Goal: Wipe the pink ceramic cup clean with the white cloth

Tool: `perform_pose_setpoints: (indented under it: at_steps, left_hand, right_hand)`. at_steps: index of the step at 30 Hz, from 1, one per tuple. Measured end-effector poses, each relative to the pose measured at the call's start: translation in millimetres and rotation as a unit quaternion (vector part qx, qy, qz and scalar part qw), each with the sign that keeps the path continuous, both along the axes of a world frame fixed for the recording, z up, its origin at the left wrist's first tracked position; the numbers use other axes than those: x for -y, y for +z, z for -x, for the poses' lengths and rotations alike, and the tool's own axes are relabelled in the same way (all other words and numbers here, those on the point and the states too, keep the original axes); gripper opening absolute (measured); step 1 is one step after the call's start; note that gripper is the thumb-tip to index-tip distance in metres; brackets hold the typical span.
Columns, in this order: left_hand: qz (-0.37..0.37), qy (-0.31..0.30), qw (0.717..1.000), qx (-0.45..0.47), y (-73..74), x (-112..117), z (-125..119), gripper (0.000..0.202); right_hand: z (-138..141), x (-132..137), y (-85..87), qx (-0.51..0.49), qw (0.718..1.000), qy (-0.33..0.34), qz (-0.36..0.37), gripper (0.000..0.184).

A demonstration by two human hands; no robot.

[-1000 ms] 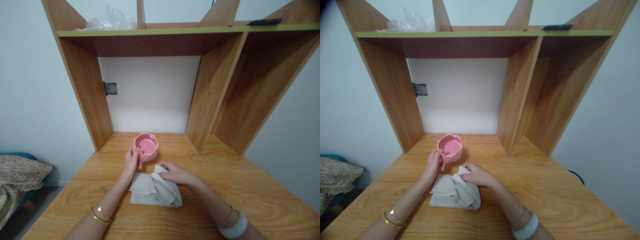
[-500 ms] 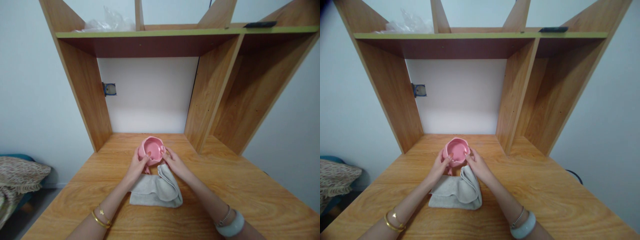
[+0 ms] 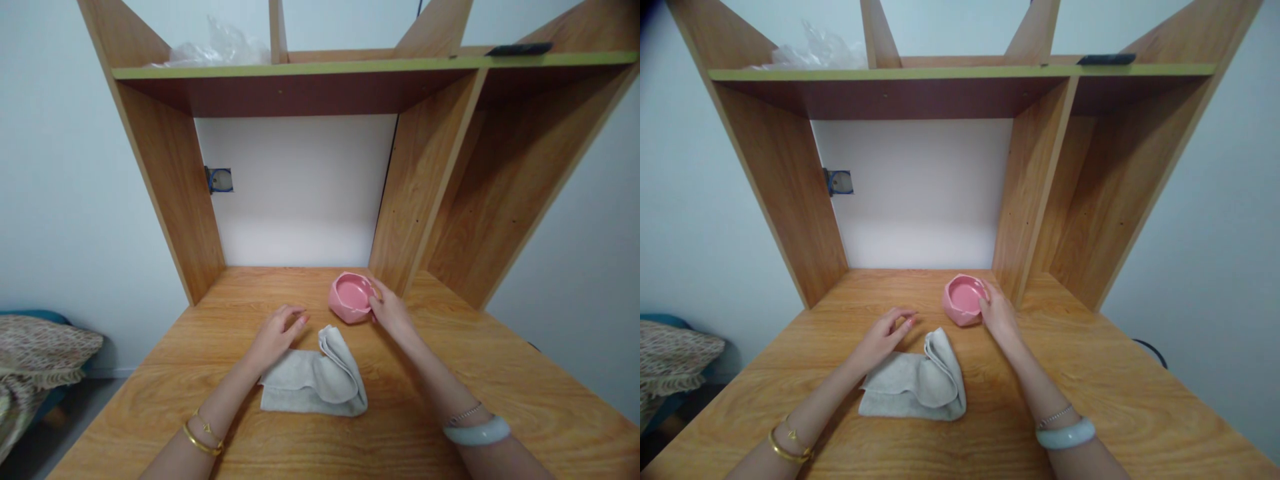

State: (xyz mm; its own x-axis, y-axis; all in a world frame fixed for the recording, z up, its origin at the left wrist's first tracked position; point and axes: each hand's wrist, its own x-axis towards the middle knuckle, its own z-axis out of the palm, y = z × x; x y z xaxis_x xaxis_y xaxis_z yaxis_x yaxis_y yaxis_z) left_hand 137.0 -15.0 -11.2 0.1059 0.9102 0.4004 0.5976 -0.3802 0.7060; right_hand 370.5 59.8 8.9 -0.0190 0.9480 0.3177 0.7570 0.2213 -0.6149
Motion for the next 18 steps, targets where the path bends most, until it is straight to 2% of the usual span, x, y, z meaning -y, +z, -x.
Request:
perform_pose_setpoints:
  at_steps: [3, 7, 14, 18]
  left_hand:
    - [0.001, 0.005, 0.997, -0.077, 3.2, 1, 1, 0.032]
    - [0.012, 0.014, 0.989, -0.147, 4.5, 3, 1, 0.037]
    - [0.028, 0.033, 0.981, -0.192, 0.2, 0, 7, 0.037]
    - [0.051, 0.045, 0.976, -0.207, -2.4, -2, 9, 0.033]
  right_hand:
    - [-20, -10, -6.8, 0.063, 0.997, -0.047, -0.010, 0.049]
    - [-36, -17, -10.9, 0.109, 0.989, -0.101, 0.018, 0.048]
    - [-43, -19, -13.1, 0.129, 0.984, -0.123, 0.029, 0.045]
    - [-40, -13, -4.8, 0.171, 0.972, -0.152, 0.045, 0.044]
